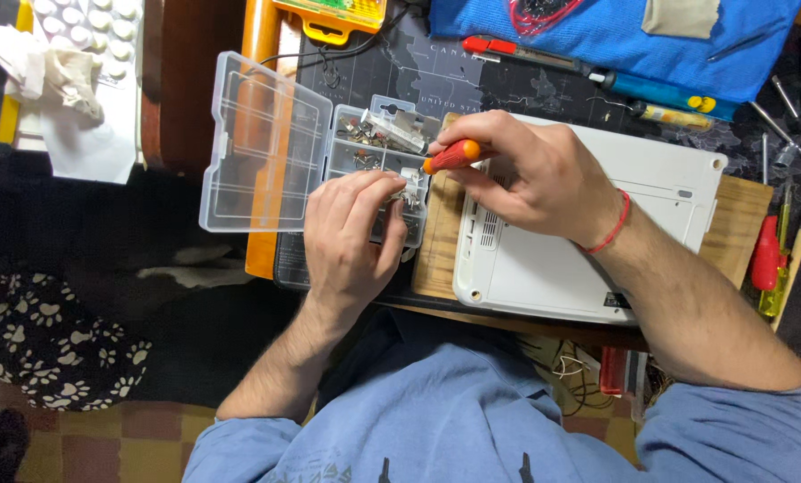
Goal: The person uses a screwdriver to fasten screws into the back panel of a white electronic device. They retrieve screws from a compartmentalized case and tighten them into multiple screw holes on the device's casing.
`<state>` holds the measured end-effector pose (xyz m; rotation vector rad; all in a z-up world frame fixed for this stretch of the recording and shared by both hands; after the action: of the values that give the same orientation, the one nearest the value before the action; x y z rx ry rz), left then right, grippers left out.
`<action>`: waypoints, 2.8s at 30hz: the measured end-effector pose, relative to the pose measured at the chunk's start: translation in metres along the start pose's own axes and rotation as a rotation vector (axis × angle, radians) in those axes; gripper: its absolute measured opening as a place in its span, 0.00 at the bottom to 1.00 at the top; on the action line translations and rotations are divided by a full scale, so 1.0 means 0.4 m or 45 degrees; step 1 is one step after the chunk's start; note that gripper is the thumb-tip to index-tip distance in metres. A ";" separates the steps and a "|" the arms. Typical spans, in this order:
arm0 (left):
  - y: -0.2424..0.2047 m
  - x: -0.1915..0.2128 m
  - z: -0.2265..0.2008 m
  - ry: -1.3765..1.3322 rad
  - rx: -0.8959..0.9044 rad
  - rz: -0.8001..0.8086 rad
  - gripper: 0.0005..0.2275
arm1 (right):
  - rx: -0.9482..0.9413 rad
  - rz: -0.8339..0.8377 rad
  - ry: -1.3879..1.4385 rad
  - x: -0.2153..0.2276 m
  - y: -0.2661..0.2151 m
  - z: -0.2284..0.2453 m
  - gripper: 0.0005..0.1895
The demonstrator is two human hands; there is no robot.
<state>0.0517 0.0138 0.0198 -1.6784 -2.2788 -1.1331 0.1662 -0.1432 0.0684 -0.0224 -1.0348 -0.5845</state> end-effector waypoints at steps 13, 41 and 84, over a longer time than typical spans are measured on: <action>-0.002 -0.005 0.014 -0.016 0.039 0.046 0.09 | 0.033 0.064 -0.111 -0.018 0.005 -0.017 0.13; -0.021 -0.005 -0.111 -0.108 -0.231 -0.104 0.08 | -0.482 -0.334 0.466 0.174 -0.195 0.038 0.12; -0.009 -0.215 -0.184 -0.576 -0.131 0.057 0.06 | -0.238 -0.932 0.555 0.101 -0.421 -0.022 0.19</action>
<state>0.0571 -0.0989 0.0300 -2.2063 -2.4426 -0.9519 0.1097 -0.3065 0.0544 0.3197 -0.5358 -1.2860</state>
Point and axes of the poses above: each hand's wrist, its own y-axis towards the middle knuckle, its own x-axis out of the back of the hand, z = x × y, the point moved 5 cm from there along y, towards the middle knuckle, and after that the axes turned 12 degrees about -y, right-handed, at the moved point
